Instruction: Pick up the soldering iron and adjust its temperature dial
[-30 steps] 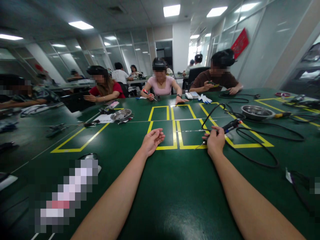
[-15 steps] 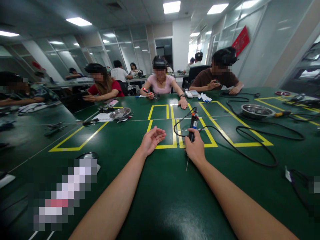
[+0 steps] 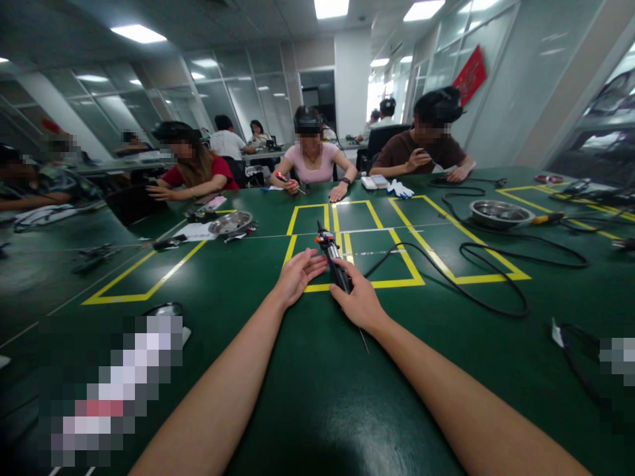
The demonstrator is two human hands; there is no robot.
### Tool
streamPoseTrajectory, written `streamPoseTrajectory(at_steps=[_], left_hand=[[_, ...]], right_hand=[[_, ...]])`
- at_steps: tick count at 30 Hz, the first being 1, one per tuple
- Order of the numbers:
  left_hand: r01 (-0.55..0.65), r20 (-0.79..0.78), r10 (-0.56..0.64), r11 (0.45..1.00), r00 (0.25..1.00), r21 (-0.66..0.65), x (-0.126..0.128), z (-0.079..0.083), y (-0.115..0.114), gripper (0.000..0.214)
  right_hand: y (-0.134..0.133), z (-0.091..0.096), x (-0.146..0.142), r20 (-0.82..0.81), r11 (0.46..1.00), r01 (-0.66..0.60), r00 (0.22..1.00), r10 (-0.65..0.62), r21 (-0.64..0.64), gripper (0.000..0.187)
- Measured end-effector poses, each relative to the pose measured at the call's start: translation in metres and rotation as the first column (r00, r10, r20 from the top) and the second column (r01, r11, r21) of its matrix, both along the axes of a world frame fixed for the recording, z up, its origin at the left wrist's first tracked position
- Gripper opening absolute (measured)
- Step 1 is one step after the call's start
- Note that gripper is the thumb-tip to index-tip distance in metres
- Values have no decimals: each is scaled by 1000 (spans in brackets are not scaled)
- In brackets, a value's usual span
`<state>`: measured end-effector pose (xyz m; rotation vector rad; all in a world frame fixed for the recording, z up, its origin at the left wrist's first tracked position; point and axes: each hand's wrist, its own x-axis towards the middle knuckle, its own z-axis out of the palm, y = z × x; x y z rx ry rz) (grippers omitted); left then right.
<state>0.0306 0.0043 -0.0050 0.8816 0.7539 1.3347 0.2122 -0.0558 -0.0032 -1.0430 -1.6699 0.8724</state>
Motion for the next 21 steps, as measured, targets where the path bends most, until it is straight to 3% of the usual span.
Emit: streamPoseTrajectory(at_steps=[7, 12, 16, 21], left_hand=[[-89, 88, 91, 996, 992, -29, -4, -3, 6, 38], [-119, 72, 122, 992, 990, -47, -4, -3, 5, 31], [-114, 86, 118, 992, 989, -46, -4, -3, 5, 29], [-141, 11, 141, 990, 990, -31, -2, -5, 6, 29]], right_hand=[[-7, 3, -7, 216, 990, -68, 976, 40, 126, 49], [-11, 9, -9, 317, 984, -156, 941, 120, 91, 48], [-10, 13, -8, 257, 972, -233, 939, 227, -7, 46], [-5, 5, -7, 34, 950, -250, 965, 260, -188, 43]])
